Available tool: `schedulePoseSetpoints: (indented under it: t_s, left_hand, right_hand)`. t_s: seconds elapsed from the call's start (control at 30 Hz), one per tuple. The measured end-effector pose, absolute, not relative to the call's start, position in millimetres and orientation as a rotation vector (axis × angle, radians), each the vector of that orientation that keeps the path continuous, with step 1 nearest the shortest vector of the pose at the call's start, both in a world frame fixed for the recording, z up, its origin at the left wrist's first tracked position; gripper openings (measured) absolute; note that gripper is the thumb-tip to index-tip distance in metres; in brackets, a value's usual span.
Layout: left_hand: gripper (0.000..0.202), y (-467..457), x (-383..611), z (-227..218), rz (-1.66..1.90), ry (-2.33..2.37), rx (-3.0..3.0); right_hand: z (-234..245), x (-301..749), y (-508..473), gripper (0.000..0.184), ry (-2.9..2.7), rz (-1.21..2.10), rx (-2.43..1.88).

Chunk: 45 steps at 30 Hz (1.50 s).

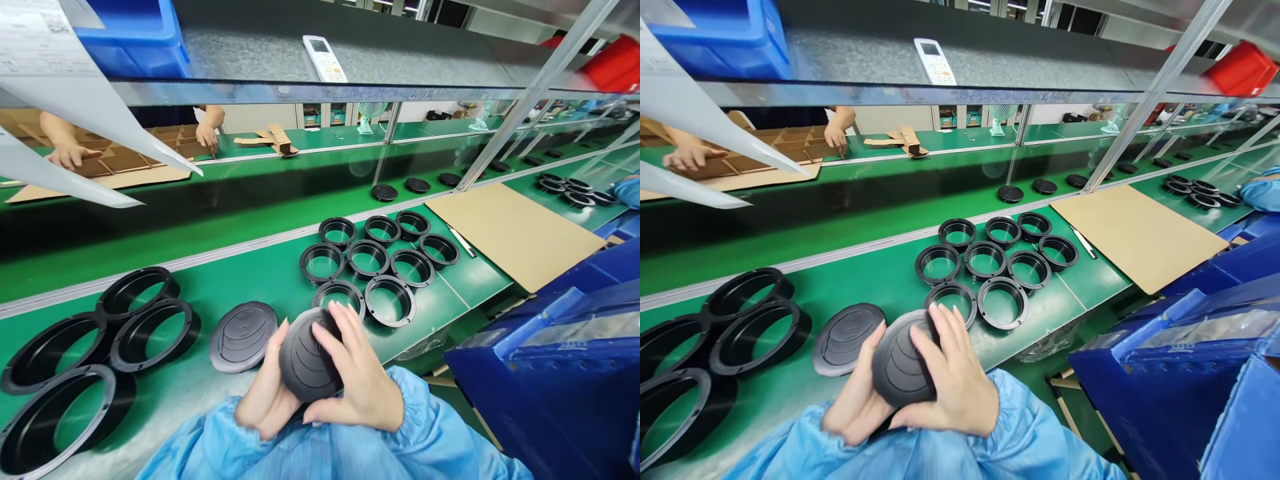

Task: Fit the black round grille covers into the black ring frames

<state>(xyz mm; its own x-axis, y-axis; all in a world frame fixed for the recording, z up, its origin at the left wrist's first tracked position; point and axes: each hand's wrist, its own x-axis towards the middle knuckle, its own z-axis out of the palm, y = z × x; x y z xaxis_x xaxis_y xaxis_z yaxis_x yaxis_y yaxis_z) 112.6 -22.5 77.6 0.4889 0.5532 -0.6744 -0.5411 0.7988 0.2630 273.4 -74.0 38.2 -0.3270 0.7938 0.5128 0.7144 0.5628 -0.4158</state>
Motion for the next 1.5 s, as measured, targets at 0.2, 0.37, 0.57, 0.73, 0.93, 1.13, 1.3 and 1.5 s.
schedulePoseSetpoints:
  t_s: [0.2,0.37,0.57,0.73,0.93,1.13,1.3,1.5]
  left_hand:
    - [0.06,-28,109,60,0.546,0.692,0.209]
    - [0.069,-26,101,35,0.491,0.837,0.52]
    - [0.051,-30,91,23,0.468,0.858,0.637]
    - [0.034,-35,81,12,0.356,0.834,0.828]
    - [0.032,-35,79,0,0.293,0.76,0.991]
    - [0.027,-33,81,0,0.256,0.756,1.072]
    - [0.017,-34,77,14,0.411,0.727,1.685]
    - [0.047,-17,83,32,0.841,0.41,2.88]
  right_hand:
    - [51,290,-55,0.119,-2.071,0.287,-1.319]
    - [49,312,-19,0.108,-2.03,-0.09,-1.652]
    - [26,291,-20,0.104,-2.194,-0.09,-1.742]
    - [31,272,-36,0.097,-2.351,-0.062,-1.641]
    - [68,276,-28,0.073,-2.112,-0.102,-1.563]
    - [24,261,-18,0.07,-2.35,0.073,-1.637]
    - [36,269,-22,0.066,-2.29,0.085,-1.545]
    - [37,344,-50,0.031,-1.769,-0.208,-1.714]
